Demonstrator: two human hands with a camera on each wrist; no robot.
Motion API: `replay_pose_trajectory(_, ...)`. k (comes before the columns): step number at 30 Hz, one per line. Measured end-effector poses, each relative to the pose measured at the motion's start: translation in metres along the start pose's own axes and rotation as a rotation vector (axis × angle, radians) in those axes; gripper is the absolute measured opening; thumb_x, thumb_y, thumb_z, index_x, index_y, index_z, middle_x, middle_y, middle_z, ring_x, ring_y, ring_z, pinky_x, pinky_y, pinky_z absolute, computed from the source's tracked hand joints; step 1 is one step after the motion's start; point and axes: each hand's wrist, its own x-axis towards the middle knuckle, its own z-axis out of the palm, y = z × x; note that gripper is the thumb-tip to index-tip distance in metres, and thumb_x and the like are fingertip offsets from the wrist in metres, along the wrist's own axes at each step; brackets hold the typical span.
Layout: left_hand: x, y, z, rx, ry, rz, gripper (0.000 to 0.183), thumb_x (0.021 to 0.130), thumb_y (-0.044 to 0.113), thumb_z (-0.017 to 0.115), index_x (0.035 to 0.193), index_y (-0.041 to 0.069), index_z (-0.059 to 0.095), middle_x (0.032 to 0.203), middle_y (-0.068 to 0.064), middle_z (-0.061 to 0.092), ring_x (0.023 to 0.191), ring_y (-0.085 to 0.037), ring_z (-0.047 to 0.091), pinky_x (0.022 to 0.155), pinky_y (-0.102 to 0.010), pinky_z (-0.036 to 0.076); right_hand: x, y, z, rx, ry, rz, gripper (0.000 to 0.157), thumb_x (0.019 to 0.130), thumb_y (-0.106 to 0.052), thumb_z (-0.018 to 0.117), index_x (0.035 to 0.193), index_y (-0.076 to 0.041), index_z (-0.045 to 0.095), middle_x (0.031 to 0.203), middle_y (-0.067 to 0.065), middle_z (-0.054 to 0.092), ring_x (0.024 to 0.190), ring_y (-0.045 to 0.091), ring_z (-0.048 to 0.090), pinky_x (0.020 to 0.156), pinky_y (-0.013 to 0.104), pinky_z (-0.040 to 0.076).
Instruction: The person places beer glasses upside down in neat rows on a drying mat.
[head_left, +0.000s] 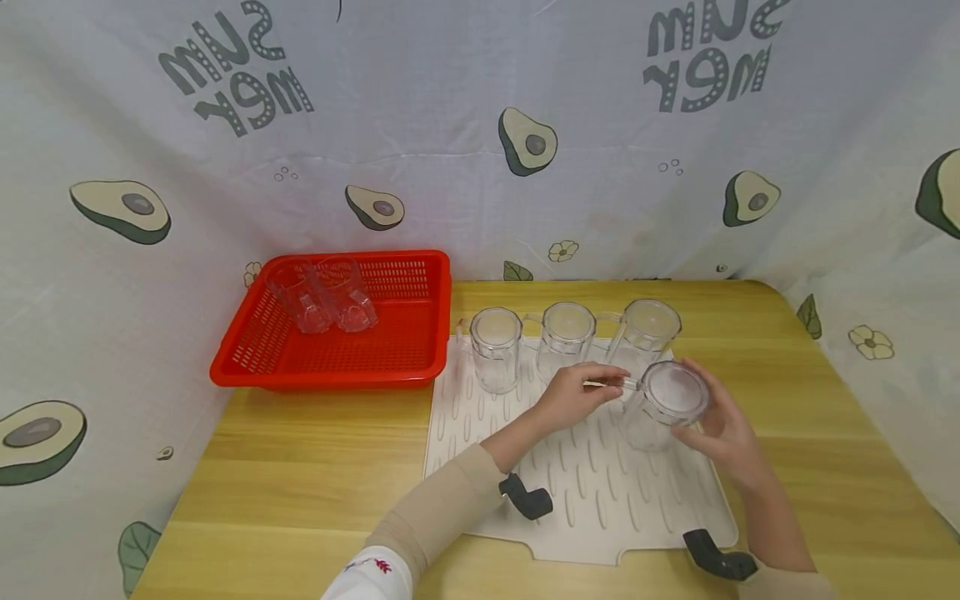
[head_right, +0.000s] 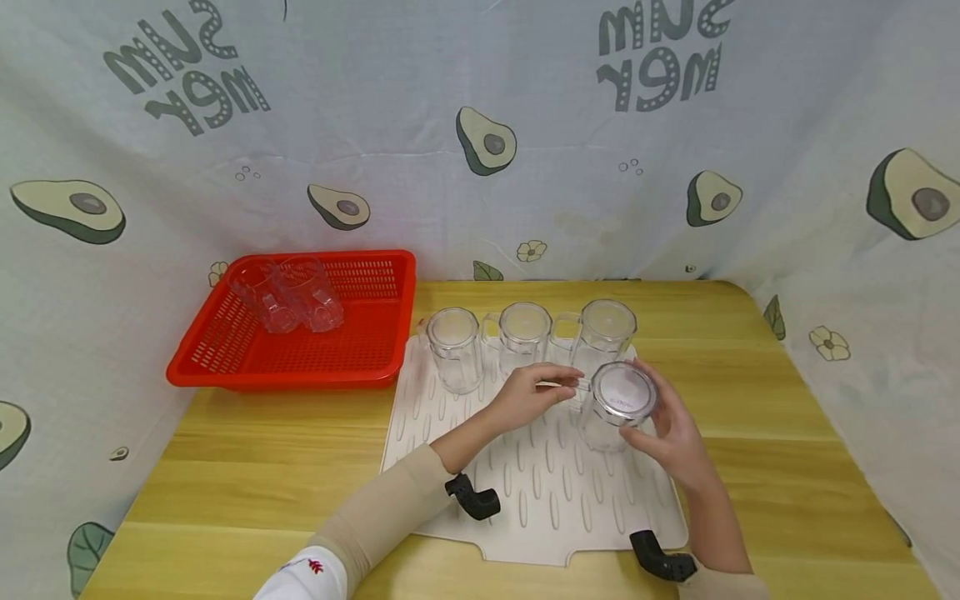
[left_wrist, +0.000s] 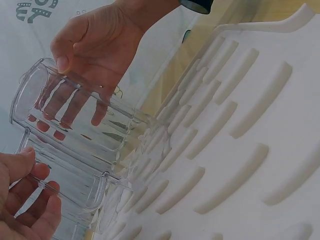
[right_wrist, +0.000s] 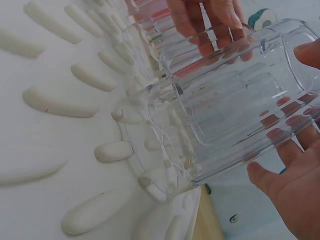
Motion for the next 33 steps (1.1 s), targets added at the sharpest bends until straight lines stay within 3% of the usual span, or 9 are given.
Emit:
replay_pose_trajectory(7, -0.002, 0.0, -0.003, -0.018, -0.037, -0.031, 0.04, 0.096, 0.011, 0.061, 0.135, 0.005, 0.057, 0.134, -0.007, 0.059, 0.118, -0.005, 0.055, 0.09, -0.014, 0.046, 0.001, 0.0, 0.0, -0.058, 0.045, 0.05, 0.087, 0.068, 0.036, 0.045, 0.148, 0.006, 0.028, 0.144, 0.001, 0.043, 0.129, 0.011, 0.04, 0.103, 0.014, 0.029)
replay_pose_trajectory(16, -0.006, 0.0, -0.009, -0.005, -0.048, -0.049, 0.044, 0.097, 0.012, 0.06, 0.14, 0.005, 0.052, 0.138, -0.01, 0.056, 0.121, -0.006, 0.053, 0.09, -0.014, 0.045, 0.002, -0.001, -0.001, -0.043, 0.041, 0.062, 0.086, 0.07, 0.036, 0.044, 0.149, 0.006, 0.027, 0.144, 0.0, 0.044, 0.128, 0.01, 0.04, 0.104, 0.014, 0.027)
replay_pose_trajectory(25, -0.011, -0.003, -0.014, -0.006, -0.009, -0.059, 0.042, 0.097, 0.011, 0.06, 0.138, 0.004, 0.053, 0.136, -0.011, 0.057, 0.12, -0.011, 0.055, 0.09, -0.016, 0.046, -0.005, -0.001, -0.003, -0.086, 0.037, 0.119, 0.083, 0.076, 0.032, 0.048, 0.15, 0.001, 0.026, 0.145, -0.008, 0.041, 0.131, 0.0, 0.037, 0.104, 0.012, 0.026)
replay_pose_trajectory(33, -0.016, -0.006, -0.013, 0.049, 0.056, -0.067, 0.04, 0.095, 0.01, 0.063, 0.134, 0.005, 0.058, 0.131, -0.008, 0.062, 0.115, -0.016, 0.06, 0.084, -0.017, 0.049, -0.012, 0.002, -0.003, -0.091, 0.056, 0.128, 0.083, 0.076, 0.032, 0.05, 0.15, 0.003, 0.025, 0.142, -0.008, 0.043, 0.128, 0.003, 0.039, 0.103, 0.012, 0.028)
